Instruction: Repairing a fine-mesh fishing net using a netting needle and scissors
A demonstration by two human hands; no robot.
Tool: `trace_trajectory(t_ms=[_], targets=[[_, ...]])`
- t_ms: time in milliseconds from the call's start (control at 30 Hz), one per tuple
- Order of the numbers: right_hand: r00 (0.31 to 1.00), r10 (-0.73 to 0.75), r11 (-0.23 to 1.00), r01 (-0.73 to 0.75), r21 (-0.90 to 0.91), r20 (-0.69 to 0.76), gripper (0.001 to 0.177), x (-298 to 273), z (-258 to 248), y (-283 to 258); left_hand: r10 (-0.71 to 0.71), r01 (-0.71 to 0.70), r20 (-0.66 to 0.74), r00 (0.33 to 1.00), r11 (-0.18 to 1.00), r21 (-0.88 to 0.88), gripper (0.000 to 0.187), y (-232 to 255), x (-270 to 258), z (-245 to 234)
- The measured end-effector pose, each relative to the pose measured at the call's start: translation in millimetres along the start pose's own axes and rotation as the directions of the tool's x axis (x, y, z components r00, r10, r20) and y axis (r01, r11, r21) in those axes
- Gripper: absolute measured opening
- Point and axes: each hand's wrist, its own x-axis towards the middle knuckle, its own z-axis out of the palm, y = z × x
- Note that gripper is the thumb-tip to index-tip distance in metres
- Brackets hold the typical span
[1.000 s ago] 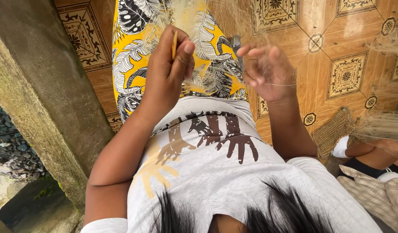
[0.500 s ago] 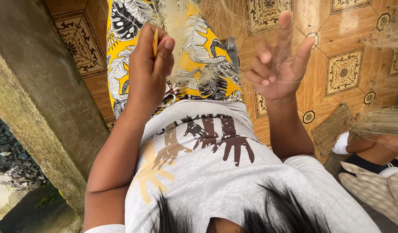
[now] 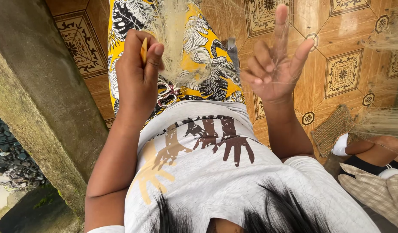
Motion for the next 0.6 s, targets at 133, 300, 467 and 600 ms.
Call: trace_trajectory(t_ms=[133,300,467,600], targets=[[0.999,0.036,0.998,-0.037,0.044,0.02,0.079,-5,-1,9,0.078,-0.081,-0.053,0.996,0.995,-0.062,0.027,11,-1,-1],[0.974,0.069,0.996,-0.079,0.037,0.216,0.081,-8,-22,9,0.208,-0.219,-0.083,0.975,0.964,-0.151,0.03,19,-7,-3],[0.951,0.067,0.997,-0.075,0.014,0.301,0.083,-6,-16,23,-0.008,0.058,0.325,0.946,0.988,-0.146,0.029,18,-9,19],[0.908,0.091,0.996,-0.083,-0.037,0.409,0.085,2,-4,48,0.027,0.033,0.443,0.896,0.991,-0.128,0.059,-4,-2,42]])
